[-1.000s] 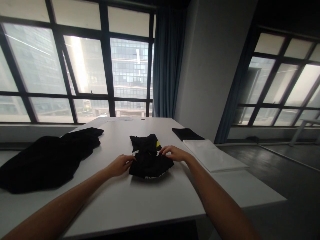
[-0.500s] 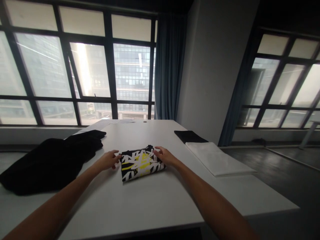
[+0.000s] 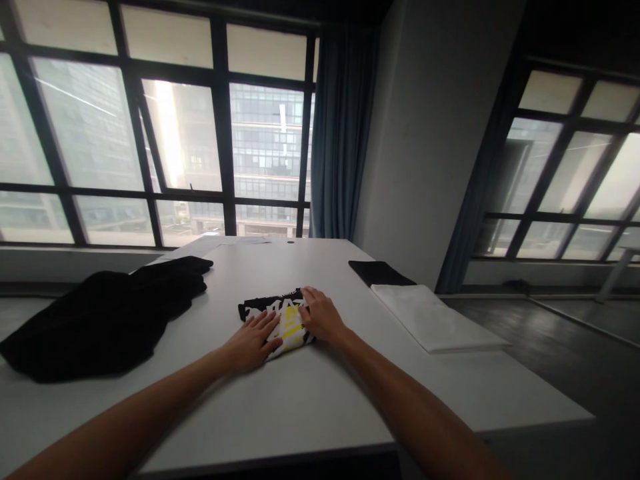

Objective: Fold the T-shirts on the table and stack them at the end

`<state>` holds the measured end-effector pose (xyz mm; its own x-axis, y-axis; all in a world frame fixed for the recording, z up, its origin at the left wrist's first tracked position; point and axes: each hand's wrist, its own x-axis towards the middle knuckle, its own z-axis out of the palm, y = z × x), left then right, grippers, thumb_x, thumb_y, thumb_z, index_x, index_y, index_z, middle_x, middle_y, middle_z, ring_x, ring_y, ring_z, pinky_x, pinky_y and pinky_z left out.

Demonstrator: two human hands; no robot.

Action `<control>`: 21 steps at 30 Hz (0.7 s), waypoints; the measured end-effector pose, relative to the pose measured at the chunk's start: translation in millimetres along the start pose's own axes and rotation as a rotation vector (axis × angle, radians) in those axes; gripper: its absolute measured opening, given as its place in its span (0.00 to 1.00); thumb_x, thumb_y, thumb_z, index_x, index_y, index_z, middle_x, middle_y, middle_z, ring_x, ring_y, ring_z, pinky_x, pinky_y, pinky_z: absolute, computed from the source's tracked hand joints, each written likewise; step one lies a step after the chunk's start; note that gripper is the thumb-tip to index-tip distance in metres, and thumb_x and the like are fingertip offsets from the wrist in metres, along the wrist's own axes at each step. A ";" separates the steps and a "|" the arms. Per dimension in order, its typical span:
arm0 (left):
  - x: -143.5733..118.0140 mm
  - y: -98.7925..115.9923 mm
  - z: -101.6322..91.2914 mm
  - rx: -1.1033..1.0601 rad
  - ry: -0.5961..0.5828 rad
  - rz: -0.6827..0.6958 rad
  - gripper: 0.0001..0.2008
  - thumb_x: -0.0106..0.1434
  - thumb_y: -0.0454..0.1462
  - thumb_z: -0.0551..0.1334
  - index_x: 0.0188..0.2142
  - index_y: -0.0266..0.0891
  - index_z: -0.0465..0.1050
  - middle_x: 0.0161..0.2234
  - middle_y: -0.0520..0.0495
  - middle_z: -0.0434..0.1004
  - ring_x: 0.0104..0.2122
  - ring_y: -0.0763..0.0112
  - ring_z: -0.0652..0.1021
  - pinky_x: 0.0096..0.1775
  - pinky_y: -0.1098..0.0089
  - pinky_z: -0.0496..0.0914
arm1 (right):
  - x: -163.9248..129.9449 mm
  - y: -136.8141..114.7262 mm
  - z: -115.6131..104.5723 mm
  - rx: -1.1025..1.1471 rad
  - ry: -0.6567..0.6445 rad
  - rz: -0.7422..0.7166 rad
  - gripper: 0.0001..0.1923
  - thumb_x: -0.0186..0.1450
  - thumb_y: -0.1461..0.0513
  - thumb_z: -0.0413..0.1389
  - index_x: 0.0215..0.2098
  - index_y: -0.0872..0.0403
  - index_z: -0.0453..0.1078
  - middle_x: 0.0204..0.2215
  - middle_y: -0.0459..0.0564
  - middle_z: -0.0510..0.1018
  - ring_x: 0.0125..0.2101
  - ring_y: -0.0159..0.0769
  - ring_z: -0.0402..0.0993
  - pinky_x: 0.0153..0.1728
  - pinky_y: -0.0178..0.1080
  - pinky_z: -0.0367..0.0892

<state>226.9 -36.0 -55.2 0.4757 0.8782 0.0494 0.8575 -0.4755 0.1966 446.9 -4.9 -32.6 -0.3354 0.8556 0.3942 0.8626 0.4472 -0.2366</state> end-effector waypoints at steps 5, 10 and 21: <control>-2.1 -7.4 -1.5 -0.012 -0.032 -0.032 0.43 0.66 0.61 0.43 0.71 0.37 0.45 0.71 0.43 0.38 0.69 0.55 0.43 0.66 0.54 0.44 | -5.2 -1.8 14.5 0.049 -0.403 -0.070 0.37 0.72 0.45 0.35 0.70 0.58 0.49 0.70 0.56 0.46 0.69 0.49 0.39 0.66 0.55 0.38; 4.9 -16.0 -6.8 0.038 0.009 -0.202 0.50 0.63 0.65 0.42 0.70 0.27 0.43 0.70 0.36 0.37 0.69 0.51 0.44 0.66 0.54 0.46 | -2.4 2.6 16.7 0.031 -0.372 -0.075 0.38 0.71 0.43 0.33 0.71 0.57 0.47 0.70 0.55 0.45 0.69 0.47 0.36 0.66 0.54 0.34; 11.8 -14.6 -0.6 0.097 0.161 -0.117 0.42 0.68 0.59 0.37 0.70 0.30 0.46 0.70 0.39 0.39 0.70 0.56 0.43 0.66 0.53 0.41 | 0.9 2.1 17.1 0.047 -0.448 -0.011 0.42 0.69 0.39 0.33 0.72 0.55 0.43 0.71 0.52 0.40 0.70 0.47 0.31 0.66 0.54 0.32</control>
<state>219.9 -18.7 -56.9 0.3414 0.9207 0.1891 0.9233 -0.3662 0.1158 442.0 1.3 -48.0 -0.4845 0.8745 -0.0236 0.8433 0.4597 -0.2784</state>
